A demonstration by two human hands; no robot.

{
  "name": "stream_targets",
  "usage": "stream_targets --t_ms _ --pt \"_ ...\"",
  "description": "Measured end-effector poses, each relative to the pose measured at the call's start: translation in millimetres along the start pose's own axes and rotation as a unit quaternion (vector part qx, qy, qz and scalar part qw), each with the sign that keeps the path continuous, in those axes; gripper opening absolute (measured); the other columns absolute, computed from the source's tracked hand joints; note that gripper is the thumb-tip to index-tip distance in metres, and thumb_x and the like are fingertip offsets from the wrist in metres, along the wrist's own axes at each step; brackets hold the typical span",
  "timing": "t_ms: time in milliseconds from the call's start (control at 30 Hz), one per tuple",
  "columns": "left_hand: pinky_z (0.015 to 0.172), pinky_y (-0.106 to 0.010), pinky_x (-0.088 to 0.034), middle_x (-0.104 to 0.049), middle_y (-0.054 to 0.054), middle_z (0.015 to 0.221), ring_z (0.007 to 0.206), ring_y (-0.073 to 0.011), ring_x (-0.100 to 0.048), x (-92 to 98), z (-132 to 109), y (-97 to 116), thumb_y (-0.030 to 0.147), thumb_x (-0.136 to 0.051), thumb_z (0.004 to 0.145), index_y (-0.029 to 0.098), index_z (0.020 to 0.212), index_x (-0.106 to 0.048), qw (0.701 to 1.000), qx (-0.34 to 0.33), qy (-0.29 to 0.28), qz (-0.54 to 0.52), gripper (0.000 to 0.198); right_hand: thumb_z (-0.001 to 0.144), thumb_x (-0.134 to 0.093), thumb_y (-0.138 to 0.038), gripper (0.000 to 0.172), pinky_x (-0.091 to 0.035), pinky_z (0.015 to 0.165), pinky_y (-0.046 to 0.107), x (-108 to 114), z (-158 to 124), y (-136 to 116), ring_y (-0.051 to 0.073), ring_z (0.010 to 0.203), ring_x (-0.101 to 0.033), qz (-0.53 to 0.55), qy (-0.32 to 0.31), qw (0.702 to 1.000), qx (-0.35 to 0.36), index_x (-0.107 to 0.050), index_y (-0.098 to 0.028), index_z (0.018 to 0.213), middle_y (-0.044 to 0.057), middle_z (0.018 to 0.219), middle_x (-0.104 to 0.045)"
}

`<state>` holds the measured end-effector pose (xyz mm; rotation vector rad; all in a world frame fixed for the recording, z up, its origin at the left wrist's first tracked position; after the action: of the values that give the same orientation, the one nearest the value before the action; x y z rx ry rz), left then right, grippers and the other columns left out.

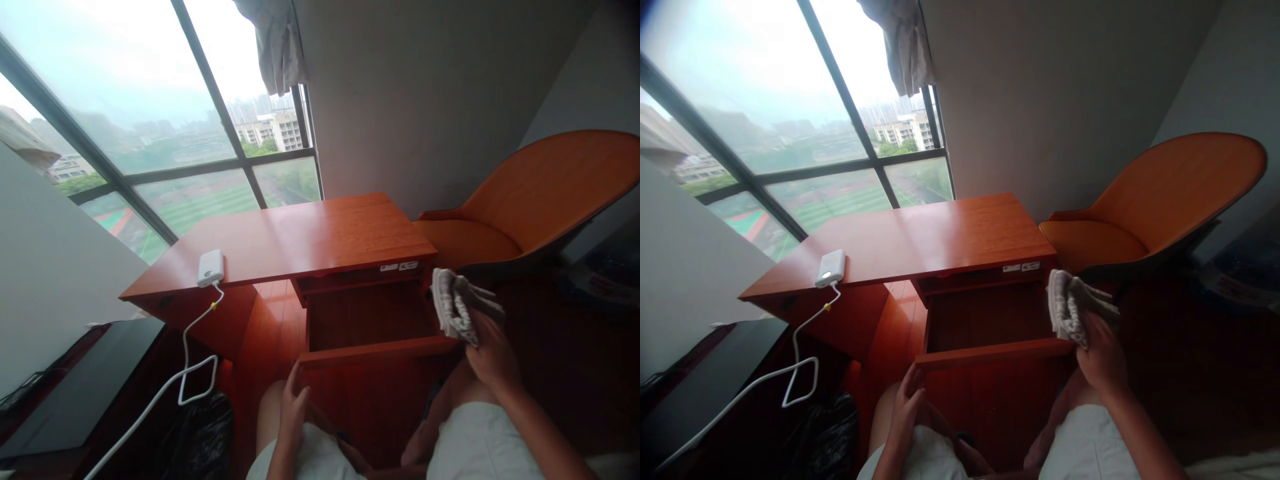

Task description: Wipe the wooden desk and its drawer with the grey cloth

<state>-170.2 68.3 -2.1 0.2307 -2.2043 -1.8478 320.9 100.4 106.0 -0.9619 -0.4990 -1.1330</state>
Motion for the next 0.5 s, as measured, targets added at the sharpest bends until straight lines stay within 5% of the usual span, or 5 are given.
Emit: stream_targets --t_ms 267,500 --pt "0.106 -0.039 -0.045 -0.055 -0.011 0.143 0.129 -0.0300 -0.053 2.5 -3 1 0.026 -0.061 0.068 0.019 0.137 -0.053 1.000 -0.005 -0.005 0.010 0.070 0.070 -0.048 -0.007 0.051 -0.032 0.113 0.051 -48 -26 -89 0.031 0.119 -0.055 -0.025 -0.144 0.988 0.039 -0.064 -0.018 0.117 0.013 0.120 -0.067" --pt "0.104 -0.037 -0.046 -0.061 -0.010 0.136 0.129 -0.0302 -0.053 -2.2 -9 11 0.027 -0.061 0.065 0.019 0.130 -0.059 1.000 -0.013 0.000 0.025 0.066 0.072 -0.048 -0.008 0.059 -0.021 0.118 0.051 -86 -35 -230 0.034 0.128 -0.047 0.129 -0.221 0.966 0.027 -0.057 -0.016 0.130 0.016 0.135 -0.059"
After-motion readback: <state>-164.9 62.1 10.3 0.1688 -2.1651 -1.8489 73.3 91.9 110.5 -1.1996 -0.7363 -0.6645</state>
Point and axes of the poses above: each hand's wrist, its own z-axis towards the middle knuckle, its own x-axis out of the back of the hand, y = z × x, the point moved 5 cm from there along z, towards the middle knuckle
